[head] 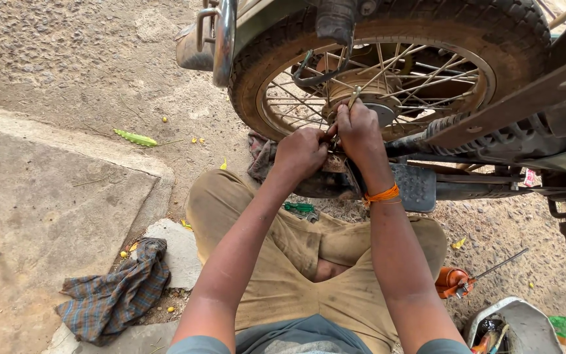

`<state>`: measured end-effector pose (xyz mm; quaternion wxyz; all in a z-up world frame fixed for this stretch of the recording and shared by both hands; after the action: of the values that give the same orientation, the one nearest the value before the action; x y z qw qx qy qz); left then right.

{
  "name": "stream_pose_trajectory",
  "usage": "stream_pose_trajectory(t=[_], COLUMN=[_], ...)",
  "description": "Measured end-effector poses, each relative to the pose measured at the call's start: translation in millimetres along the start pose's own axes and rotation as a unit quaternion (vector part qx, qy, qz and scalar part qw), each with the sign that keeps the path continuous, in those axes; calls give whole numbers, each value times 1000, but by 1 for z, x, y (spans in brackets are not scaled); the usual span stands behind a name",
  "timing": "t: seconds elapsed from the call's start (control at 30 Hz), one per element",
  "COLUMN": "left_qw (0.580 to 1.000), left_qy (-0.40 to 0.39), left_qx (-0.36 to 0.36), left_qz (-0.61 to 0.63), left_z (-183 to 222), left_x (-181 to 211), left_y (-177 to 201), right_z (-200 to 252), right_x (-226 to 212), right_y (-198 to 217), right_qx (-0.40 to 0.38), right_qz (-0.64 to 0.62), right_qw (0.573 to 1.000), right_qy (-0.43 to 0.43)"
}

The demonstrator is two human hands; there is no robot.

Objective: The person sits on the ground beside a motorcycle and works on the rear wheel hub and brake area. They use a spanner to loosen and turn fasteners at the hub, reposition the tool repeatedly, and later use a long T-handle wrench on components near the wheel and rear rack.

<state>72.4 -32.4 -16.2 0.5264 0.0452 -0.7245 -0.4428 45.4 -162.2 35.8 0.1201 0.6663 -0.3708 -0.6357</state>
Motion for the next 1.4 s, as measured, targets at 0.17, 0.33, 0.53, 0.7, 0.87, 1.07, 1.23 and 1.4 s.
stream_pose_trajectory(t=[0.17,0.33,0.53,0.7,0.87,1.07,1.23,1.4], left_qw=[1000,1000,999,999,999,999,999,998], left_qy=[-10,-10,-7,-12,-10,-13,3,54], left_qx=[10,11,7,19,18,34,30,-25], left_qz=[4,18,34,40,31,32,15,2], left_z=[0,-2,1,0,2,0,-5,-2], left_x=[-3,-4,-4,-5,-2,-6,-14,-4], left_y=[-3,-1,-1,0,1,-3,-13,-3], right_z=[26,63,81,88,88,95,76,40], right_x=[-2,-5,-17,-33,-17,-31,-23,-28], right_y=[-4,2,6,5,4,11,26,22], right_qx=[18,79,79,79,65,131,168,76], right_qz=[47,-44,-67,-12,5,-71,-63,-12], right_qw=[999,995,989,991,997,982,978,996], right_qy=[7,46,108,111,48,119,110,55])
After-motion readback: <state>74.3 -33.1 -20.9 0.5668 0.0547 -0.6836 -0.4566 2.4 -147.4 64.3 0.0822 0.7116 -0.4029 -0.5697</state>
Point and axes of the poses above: each hand's wrist, its own z-axis away from the middle knuckle, its own y-axis out of the back of the hand, x = y × z, the point moved 7 cm from there along -z, towards the middle knuckle, and after that the axes turned 2 degrees about -x, right-handed, at the moved point
